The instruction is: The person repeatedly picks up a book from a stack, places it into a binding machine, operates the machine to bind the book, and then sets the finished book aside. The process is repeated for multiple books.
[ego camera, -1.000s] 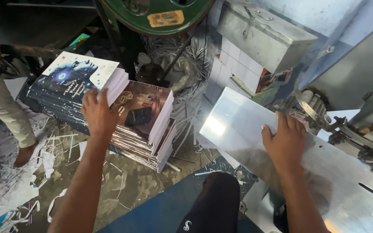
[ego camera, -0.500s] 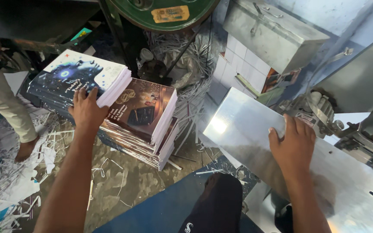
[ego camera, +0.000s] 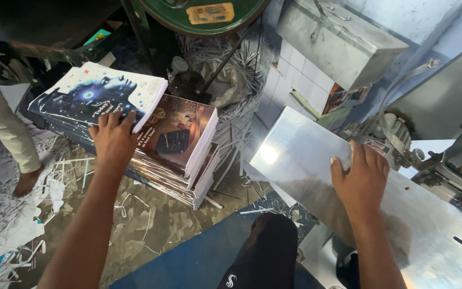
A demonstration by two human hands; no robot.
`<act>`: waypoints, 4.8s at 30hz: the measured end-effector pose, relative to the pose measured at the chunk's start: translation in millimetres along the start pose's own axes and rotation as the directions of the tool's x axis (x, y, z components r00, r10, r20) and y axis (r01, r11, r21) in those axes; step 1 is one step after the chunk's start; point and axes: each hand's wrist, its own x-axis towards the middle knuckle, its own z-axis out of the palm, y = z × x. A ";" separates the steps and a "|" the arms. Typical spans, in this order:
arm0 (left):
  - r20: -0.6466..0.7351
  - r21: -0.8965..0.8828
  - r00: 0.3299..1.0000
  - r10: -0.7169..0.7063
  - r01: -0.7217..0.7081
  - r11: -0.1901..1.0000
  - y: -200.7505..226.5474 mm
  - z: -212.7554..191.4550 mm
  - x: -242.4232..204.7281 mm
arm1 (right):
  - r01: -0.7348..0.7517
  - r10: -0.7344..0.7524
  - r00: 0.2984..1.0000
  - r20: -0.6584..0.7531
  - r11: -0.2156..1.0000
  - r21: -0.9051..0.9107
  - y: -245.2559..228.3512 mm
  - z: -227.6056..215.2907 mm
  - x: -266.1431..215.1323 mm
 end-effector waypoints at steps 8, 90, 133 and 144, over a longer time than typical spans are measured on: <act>-0.038 -0.085 0.998 0.058 -0.061 0.995 41.0 -17.0 -20.9 | -0.008 0.008 1.000 -0.003 1.000 -0.020 2.3 6.5 -2.3; 0.123 -0.776 0.943 0.309 -0.103 0.622 108.0 -66.3 87.3 | -0.818 0.129 0.467 0.875 -0.314 0.482 -168.2 -12.2 -26.5; 0.324 -0.847 0.827 0.460 0.470 -0.248 303.5 62.1 105.6 | -0.828 0.581 0.198 0.789 -0.332 0.452 32.1 -18.0 6.5; 0.325 -0.893 0.898 0.297 0.395 -0.215 338.4 60.5 78.9 | -0.882 0.736 0.409 0.539 0.471 0.026 -4.7 -69.3 11.8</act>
